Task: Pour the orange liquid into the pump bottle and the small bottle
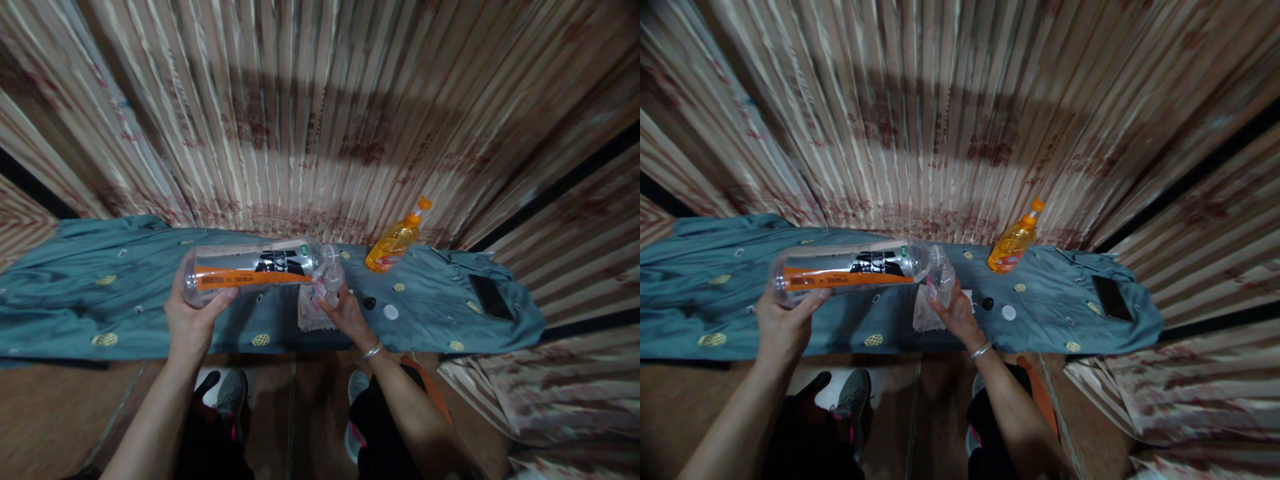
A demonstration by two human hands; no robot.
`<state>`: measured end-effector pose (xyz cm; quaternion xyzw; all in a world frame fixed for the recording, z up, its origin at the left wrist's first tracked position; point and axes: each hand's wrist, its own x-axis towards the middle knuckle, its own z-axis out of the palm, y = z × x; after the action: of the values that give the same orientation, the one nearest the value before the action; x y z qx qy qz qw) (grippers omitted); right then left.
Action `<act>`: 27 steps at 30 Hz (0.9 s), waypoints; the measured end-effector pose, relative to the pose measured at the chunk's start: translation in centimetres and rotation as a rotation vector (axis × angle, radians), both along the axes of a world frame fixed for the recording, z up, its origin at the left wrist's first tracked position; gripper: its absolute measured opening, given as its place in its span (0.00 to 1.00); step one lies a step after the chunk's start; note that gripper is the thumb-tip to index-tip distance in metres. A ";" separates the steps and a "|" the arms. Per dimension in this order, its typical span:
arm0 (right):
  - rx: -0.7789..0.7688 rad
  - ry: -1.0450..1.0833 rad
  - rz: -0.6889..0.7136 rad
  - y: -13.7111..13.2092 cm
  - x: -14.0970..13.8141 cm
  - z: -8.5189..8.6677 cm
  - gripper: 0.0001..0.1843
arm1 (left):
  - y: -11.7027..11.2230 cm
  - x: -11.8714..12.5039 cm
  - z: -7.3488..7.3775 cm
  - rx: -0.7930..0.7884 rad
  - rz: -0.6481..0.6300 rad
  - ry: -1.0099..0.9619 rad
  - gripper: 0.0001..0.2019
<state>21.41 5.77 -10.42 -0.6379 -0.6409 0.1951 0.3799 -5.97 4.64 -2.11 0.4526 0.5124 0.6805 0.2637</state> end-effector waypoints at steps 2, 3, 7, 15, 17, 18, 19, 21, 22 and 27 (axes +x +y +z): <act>0.005 -0.026 0.006 0.0 0.0 0.0 0.30 | 0.0 0.0 0.0 0.003 -0.006 -0.016 0.46; 0.006 -0.041 0.008 0.0 0.0 0.0 0.30 | 0.0 0.0 0.0 0.003 -0.004 -0.016 0.46; 0.003 -0.058 0.017 0.0 0.0 0.0 0.28 | 0.0 -0.1 -0.2 0.001 0.012 0.010 0.45; 0.011 -0.020 0.044 -0.1 0.1 0.2 0.26 | 0.0 0.1 0.0 -0.001 0.001 -0.004 0.45; 0.002 -0.005 0.058 -0.1 0.1 0.3 0.26 | -0.1 0.2 0.2 -0.006 0.005 -0.018 0.46; -0.004 -0.003 0.057 0.0 0.1 0.3 0.26 | -0.1 0.2 0.3 -0.009 0.011 -0.019 0.45; -0.008 -0.004 0.052 0.0 0.1 0.3 0.26 | -0.1 0.3 0.3 -0.011 0.018 -0.017 0.45; -0.007 -0.008 0.035 0.0 0.0 0.3 0.27 | -0.1 0.2 0.2 -0.010 0.024 -0.007 0.45; -0.004 -0.007 0.028 0.0 0.0 0.3 0.27 | -0.1 0.1 0.1 -0.005 0.025 0.000 0.45; 0.004 -0.002 0.031 0.0 0.0 0.2 0.25 | 0.0 -0.1 -0.2 0.003 0.016 0.025 0.44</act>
<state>21.38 5.78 -10.20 -0.6272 -0.6516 0.1990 0.3775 -6.07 4.61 -2.34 0.4574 0.5180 0.6778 0.2511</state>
